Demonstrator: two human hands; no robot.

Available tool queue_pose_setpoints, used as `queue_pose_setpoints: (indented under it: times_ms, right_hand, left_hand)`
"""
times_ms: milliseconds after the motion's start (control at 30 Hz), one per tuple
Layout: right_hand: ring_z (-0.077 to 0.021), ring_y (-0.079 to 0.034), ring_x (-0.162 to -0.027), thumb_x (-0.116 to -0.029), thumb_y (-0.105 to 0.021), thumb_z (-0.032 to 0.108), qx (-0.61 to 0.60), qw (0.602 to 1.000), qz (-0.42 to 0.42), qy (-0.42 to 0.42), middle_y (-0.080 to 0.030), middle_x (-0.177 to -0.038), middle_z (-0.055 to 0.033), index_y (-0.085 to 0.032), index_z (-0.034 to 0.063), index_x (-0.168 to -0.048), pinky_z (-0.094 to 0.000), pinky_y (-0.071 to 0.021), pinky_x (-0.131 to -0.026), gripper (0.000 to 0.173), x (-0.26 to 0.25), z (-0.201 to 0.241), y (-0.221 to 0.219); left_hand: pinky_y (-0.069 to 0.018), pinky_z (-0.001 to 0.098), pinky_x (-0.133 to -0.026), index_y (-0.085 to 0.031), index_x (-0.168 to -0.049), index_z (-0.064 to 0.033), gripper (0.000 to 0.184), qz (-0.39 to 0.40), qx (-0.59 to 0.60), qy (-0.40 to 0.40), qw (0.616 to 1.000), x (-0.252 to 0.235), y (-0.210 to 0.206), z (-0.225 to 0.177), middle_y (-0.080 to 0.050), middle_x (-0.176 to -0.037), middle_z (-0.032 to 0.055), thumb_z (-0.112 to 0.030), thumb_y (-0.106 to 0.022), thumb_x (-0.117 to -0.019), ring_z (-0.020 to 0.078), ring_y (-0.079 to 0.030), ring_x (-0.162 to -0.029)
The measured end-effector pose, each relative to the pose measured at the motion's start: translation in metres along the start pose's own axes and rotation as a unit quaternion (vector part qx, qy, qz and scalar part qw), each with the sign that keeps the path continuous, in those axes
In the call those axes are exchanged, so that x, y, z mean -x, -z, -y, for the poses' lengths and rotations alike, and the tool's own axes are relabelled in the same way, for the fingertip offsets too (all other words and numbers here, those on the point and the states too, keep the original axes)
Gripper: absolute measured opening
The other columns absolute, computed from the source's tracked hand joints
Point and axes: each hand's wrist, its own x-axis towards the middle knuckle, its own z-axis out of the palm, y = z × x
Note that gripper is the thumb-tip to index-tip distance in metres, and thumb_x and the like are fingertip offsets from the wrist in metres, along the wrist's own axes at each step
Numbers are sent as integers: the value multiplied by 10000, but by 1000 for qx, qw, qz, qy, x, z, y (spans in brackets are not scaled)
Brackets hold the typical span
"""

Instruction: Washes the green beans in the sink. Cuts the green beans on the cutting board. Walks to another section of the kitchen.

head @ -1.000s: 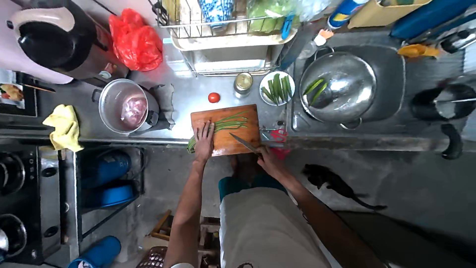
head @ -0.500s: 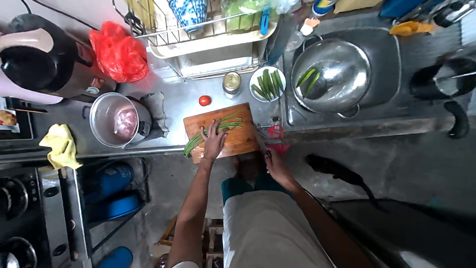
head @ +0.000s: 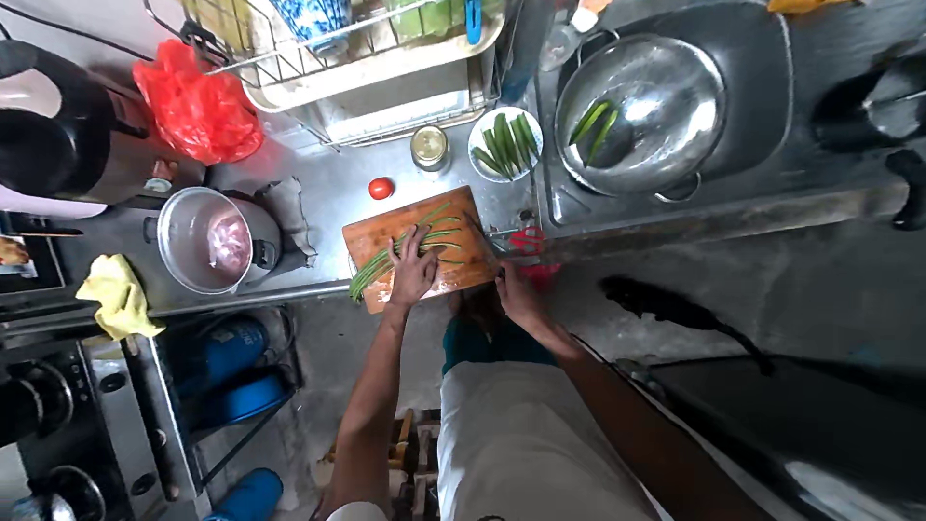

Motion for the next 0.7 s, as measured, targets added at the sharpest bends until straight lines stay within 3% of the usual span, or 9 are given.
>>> queue_pose_setpoints:
  times_ms: [67, 200, 300, 400, 467, 533, 633, 700]
  right_hand:
    - [-373, -719, -926, -1109, -428, 264, 3, 1000, -3, -6, -687, -1106, -228, -394, 100, -1523, -553, -586, -832, 446, 2, 0, -5]
    - [-415, -713, -1006, -1097, -441, 231, 17, 999, -41, -13, -700, -1151, -239, -326, 159, -1594, -582, -571, -887, 515, 15, 9, -20]
    - [-411, -723, -964, -1117, -379, 270, 32, 996, -78, -18, -715, -1134, -224, -216, 265, -1654, -583, -582, -846, 561, 29, 13, -39]
    - [-396, -734, -841, -1116, -392, 232, 60, 986, -153, 27, -721, -1101, -223, -327, 230, -1630, -554, -606, -721, 518, 54, 19, -63]
    - [-398, -734, -871, -1101, -404, 188, 81, 990, -115, -5, -697, -1204, -228, -324, 222, -1632, -545, -607, -745, 538, 70, 32, -68]
    - [-397, -733, -875, -1096, -385, 160, 78, 995, -46, -47, -660, -1288, -236, -205, 252, -1665, -541, -604, -763, 604, 82, 45, -68]
    - [-380, -730, -840, -1089, -378, 169, 39, 997, -31, -64, -662, -1246, -247, -161, 274, -1671, -532, -609, -757, 630, 93, 48, -81]
    - [-369, -731, -833, -1088, -375, 166, 24, 996, -42, -69, -666, -1246, -237, -159, 267, -1672, -519, -611, -756, 631, 93, 53, -86]
  left_hand:
    - [-1, 727, -1212, -720, -1264, -290, 331, -5, 15, -1, 1000, -1, 4, -4, -361, -1648, 2, -377, -470, -1065, 288, -119, -1588]
    - [-16, 711, -1221, -762, -1191, -287, 277, -47, 35, -10, 998, -9, -9, 3, -487, -1563, -40, -398, -561, -1035, 263, -206, -1566]
    - [-60, 692, -1225, -768, -1161, -252, 263, -59, 55, -8, 997, -14, -4, -4, -542, -1508, -28, -398, -598, -1023, 269, -262, -1544]
    - [-62, 678, -1233, -760, -1168, -251, 264, -70, 53, -10, 996, -12, -6, -4, -537, -1507, -28, -402, -602, -1020, 259, -264, -1542]
    - [-73, 673, -1232, -749, -1184, -277, 276, -70, 43, -4, 997, -15, -12, 1, -526, -1516, -47, -431, -585, -1024, 242, -266, -1540]
    - [-95, 677, -1226, -733, -1210, -276, 297, -60, 33, -3, 998, -16, -12, 2, -512, -1527, -34, -443, -562, -1034, 250, -276, -1535]
    - [-111, 675, -1228, -702, -1238, -256, 328, -42, 18, -8, 999, -12, -10, 0, -470, -1562, -14, -450, -512, -1055, 256, -261, -1543]
    - [-110, 663, -1230, -693, -1193, -245, 320, -46, 11, -10, 999, -15, -14, 2, -461, -1563, -20, -457, -494, -1059, 248, -252, -1545]
